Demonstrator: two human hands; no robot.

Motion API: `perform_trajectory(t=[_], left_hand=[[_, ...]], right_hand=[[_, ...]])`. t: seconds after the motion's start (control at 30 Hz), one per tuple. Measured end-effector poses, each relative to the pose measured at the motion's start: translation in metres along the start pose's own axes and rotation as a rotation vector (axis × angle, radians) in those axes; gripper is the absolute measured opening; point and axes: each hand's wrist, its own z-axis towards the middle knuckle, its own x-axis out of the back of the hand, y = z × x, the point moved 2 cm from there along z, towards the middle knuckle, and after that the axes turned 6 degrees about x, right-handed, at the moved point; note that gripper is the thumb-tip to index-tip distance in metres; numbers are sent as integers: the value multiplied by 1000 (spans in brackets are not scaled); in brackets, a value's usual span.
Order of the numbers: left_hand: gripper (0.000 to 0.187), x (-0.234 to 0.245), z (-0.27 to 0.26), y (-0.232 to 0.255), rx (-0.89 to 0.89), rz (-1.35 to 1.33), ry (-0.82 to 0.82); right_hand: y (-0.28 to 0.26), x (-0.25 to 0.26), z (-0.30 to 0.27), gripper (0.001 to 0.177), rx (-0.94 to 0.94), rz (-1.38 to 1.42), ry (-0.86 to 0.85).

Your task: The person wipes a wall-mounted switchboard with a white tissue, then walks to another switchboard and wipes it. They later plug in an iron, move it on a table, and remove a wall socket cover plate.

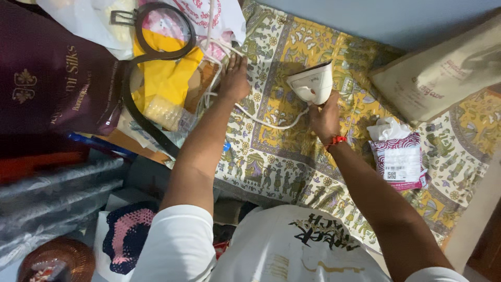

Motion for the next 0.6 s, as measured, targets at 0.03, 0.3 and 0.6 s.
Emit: perform_trajectory(t=[0.03,0.3,0.6], left_hand=[[89,0,3,0,13,-27,-8],[84,-6,2,2,-75,7,152],[54,117,-31,82,-302,-182,447]], right_hand=[[2,-1,1,44,-30,7,-6],[0,-1,2,47,-62,-221,-16],[-12,5,-8,66,-258,-150,-11]])
